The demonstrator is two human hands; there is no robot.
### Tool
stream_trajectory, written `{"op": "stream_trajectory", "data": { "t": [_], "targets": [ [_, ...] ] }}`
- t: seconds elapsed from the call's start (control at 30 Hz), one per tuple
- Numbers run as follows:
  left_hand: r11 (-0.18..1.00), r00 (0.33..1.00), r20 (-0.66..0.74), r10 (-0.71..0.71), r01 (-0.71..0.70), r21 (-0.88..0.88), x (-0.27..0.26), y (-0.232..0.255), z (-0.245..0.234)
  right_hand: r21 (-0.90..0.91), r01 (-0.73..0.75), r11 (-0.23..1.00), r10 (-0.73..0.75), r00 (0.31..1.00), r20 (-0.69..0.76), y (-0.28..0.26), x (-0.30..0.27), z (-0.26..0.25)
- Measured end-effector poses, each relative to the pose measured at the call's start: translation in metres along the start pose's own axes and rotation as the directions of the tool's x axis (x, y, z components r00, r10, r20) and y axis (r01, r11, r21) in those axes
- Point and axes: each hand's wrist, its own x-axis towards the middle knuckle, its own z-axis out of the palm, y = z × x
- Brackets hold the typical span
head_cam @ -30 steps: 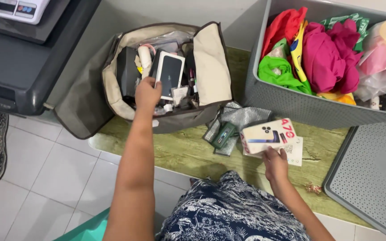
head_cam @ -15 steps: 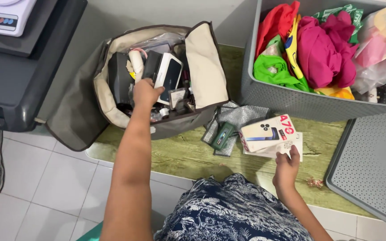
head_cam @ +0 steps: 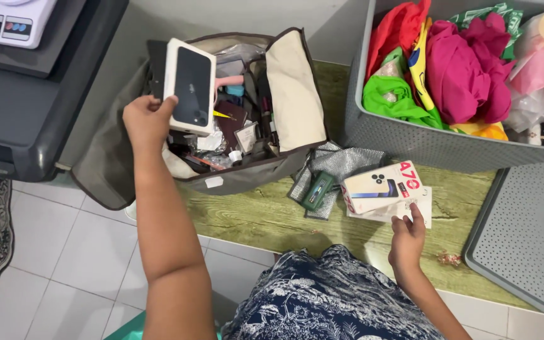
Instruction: Organize clothes and small items into a bin and a carry bag.
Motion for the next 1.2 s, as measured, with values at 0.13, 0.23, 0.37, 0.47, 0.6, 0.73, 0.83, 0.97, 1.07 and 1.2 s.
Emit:
{"op": "stream_trajectory", "data": {
  "t": [0.13,0.23,0.37,0.47,0.6,0.73,0.83,0.97,1.07,1.2],
  "targets": [
    [0.995,0.996,-0.007,-0.09,0.09,-0.031,0.004,-0.047,0.004,-0.07,0.063,0.996,-0.061,0.998,0.033,-0.001,-0.003,0.0],
    [0.995,0.995,-0.092,0.048,-0.055,-0.08,0.001,-0.071,0.013,-0.188,0.145,0.971,-0.136,0.989,0.061,-0.002,-0.007,0.004],
    [0.885,0.995,-0.06,0.078,-0.042,0.464,-0.012,-0.096,0.032,-0.292,0.19,0.938,-0.173,0.981,0.082,0.004,-0.009,0.005],
    [0.855,0.999,0.021,0.039,-0.045,0.517,-0.019,-0.106,0.051,-0.283,0.196,0.939,-0.174,0.98,0.101,0.008,-0.009,0.007],
    [0.88,0.918,0.238,-0.316,0.19,0.436,-0.049,-0.024,0.046,-0.29,0.195,0.937,-0.17,0.979,0.11,0.005,-0.011,0.01],
    [0.757,0.951,0.309,-0.023,-0.186,0.626,-0.047,-0.054,0.06,-0.307,0.186,0.933,-0.163,0.981,0.102,0.004,-0.013,0.005],
    [0.784,0.897,0.401,-0.188,-0.109,0.611,-0.036,-0.062,0.055,-0.316,0.173,0.933,-0.154,0.985,0.083,0.0,-0.016,-0.002],
    [0.831,0.899,0.397,-0.185,-0.073,0.552,-0.035,-0.02,0.032,-0.343,0.176,0.923,-0.157,0.984,0.082,-0.004,-0.021,-0.009],
    [0.909,0.909,0.346,-0.232,0.075,0.411,-0.038,-0.002,0.013,-0.336,0.176,0.925,-0.153,0.984,0.093,-0.004,-0.023,-0.013],
    [0.867,0.838,0.345,-0.423,0.485,-0.116,-0.049,0.016,0.006,-0.351,0.178,0.919,-0.15,0.983,0.107,-0.003,-0.026,-0.014]
  ]
}}
